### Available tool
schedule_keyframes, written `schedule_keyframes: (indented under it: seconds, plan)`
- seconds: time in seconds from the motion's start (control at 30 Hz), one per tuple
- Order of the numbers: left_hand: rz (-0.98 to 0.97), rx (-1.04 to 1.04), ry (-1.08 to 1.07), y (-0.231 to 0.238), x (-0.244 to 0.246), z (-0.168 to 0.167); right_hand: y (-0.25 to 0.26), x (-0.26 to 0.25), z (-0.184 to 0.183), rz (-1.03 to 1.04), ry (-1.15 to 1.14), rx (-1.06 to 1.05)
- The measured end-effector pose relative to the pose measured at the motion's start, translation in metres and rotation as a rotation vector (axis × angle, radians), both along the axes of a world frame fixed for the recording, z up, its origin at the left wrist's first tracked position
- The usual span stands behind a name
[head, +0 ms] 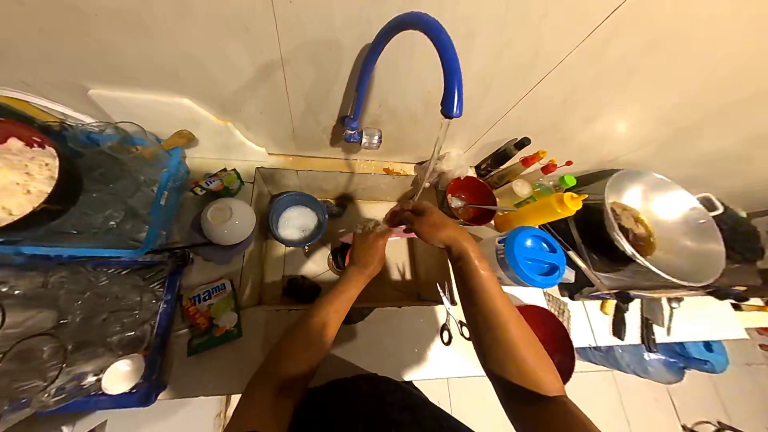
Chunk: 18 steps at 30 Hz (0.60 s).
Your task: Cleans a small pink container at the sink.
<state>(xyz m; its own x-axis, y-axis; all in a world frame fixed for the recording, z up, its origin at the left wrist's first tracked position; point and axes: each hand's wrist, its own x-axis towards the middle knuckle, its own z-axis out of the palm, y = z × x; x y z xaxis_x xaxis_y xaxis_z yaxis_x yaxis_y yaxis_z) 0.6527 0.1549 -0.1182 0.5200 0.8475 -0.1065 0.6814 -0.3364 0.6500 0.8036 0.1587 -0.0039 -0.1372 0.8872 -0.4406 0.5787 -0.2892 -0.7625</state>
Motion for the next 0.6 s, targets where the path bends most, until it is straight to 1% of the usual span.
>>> schedule_keyframes:
  seconds: [0.1,0.17,0.23,0.33,0.4,0.47,0.53,0.6]
  plan:
    - [0.119,0.028,-0.063,0.000,-0.029,0.008,-0.009,-0.001,0.001,-0.031,-0.004,0.096]
    - [0.179,0.050,-0.094,-0.004,-0.052,0.009,-0.011,-0.002,-0.006,-0.064,0.010,0.120]
    - [0.220,0.089,-0.083,-0.012,-0.076,0.006,-0.012,-0.004,-0.020,-0.086,0.019,0.059]
    - [0.271,0.164,-0.047,-0.029,-0.106,0.006,-0.023,-0.008,-0.043,-0.101,0.025,-0.091]
    - [0.276,0.246,-0.037,-0.040,-0.118,0.005,-0.030,-0.009,-0.060,-0.086,-0.006,-0.166]
    - [0.272,0.261,-0.044,-0.045,-0.125,0.001,-0.037,-0.013,-0.073,-0.103,-0.009,-0.211]
    - [0.332,0.230,-0.071,-0.046,-0.126,0.004,-0.040,-0.019,-0.077,-0.211,0.077,-0.216]
    - [0.454,0.143,-0.190,-0.047,-0.122,0.012,-0.040,-0.026,-0.078,-0.392,0.227,-0.175]
